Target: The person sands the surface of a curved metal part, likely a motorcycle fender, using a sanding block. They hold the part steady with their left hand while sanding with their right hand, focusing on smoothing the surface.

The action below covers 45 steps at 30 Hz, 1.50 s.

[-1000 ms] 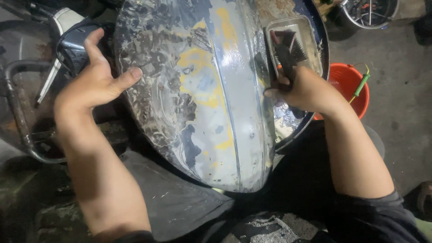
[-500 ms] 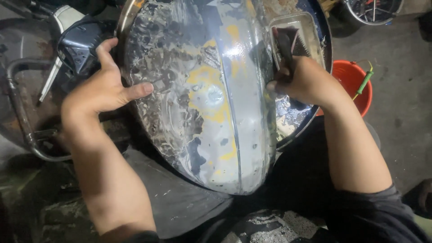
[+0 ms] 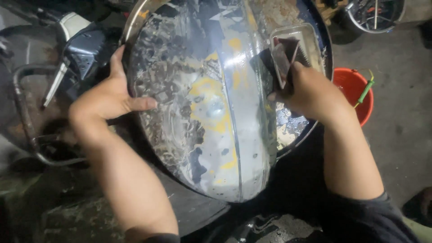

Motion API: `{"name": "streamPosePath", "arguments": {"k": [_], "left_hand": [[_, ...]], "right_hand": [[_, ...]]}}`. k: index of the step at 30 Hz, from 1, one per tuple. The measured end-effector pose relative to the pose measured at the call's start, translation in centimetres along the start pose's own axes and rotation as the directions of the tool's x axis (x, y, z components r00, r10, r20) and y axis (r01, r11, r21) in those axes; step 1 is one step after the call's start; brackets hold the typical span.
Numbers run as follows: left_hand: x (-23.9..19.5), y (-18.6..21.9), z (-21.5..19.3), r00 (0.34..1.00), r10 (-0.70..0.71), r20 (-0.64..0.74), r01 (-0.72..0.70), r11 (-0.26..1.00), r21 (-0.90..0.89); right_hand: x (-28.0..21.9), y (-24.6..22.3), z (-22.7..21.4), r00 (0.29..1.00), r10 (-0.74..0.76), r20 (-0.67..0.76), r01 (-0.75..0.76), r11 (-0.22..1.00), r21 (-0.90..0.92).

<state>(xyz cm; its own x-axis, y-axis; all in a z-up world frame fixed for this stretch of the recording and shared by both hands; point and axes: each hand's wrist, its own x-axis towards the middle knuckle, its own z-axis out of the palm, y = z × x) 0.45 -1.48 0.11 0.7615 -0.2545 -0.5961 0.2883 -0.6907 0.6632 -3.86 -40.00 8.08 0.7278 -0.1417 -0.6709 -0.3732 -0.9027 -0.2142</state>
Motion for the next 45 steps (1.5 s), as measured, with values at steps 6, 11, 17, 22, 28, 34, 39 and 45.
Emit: {"name": "streamPosePath", "arguments": {"k": [6, 11, 17, 22, 28, 34, 39, 45], "left_hand": [[0.1, 1.2, -0.9, 0.997, -0.045, 0.063, 0.043, 0.998, 0.035], [2.1, -1.2, -0.7, 0.969, 0.246, 0.003, -0.246, 0.969, -0.006], [3.8, -2.8, -0.2, 0.826, 0.544, -0.146, -0.563, 0.811, -0.163], [3.3, -1.5, -0.6, 0.941, 0.328, -0.088, -0.339, 0.922, -0.189], [2.8, -0.1, -0.7, 0.974, 0.214, -0.080, -0.226, 0.954, -0.197], [2.7, -0.1, -0.7, 0.966, 0.242, -0.089, -0.255, 0.947, -0.195], [3.0, -0.7, -0.6, 0.970, 0.231, -0.081, -0.243, 0.947, -0.210], [3.9, -2.0, -0.2, 0.947, 0.306, -0.097, -0.321, 0.905, -0.280]], "right_hand": [[-0.4, 6.2, 1.8, 0.971, -0.227, -0.075, 0.223, 0.973, -0.056], [-1.8, 4.8, 3.2, 0.844, -0.516, -0.148, 0.520, 0.854, -0.015], [-1.8, 1.4, 3.9, 0.711, -0.633, -0.305, 0.676, 0.735, 0.051], [0.2, -0.4, 3.7, 0.713, -0.583, -0.389, 0.430, 0.802, -0.415], [-2.0, -3.5, -1.0, 0.976, -0.187, 0.115, 0.208, 0.956, -0.206], [-2.8, -0.4, -0.7, 0.574, -0.713, -0.402, 0.691, 0.685, -0.230], [-1.9, -0.9, -0.2, 0.334, -0.748, -0.574, 0.759, 0.574, -0.307], [2.6, 1.7, 1.2, 0.092, -0.781, -0.617, 0.820, 0.411, -0.398]]}}
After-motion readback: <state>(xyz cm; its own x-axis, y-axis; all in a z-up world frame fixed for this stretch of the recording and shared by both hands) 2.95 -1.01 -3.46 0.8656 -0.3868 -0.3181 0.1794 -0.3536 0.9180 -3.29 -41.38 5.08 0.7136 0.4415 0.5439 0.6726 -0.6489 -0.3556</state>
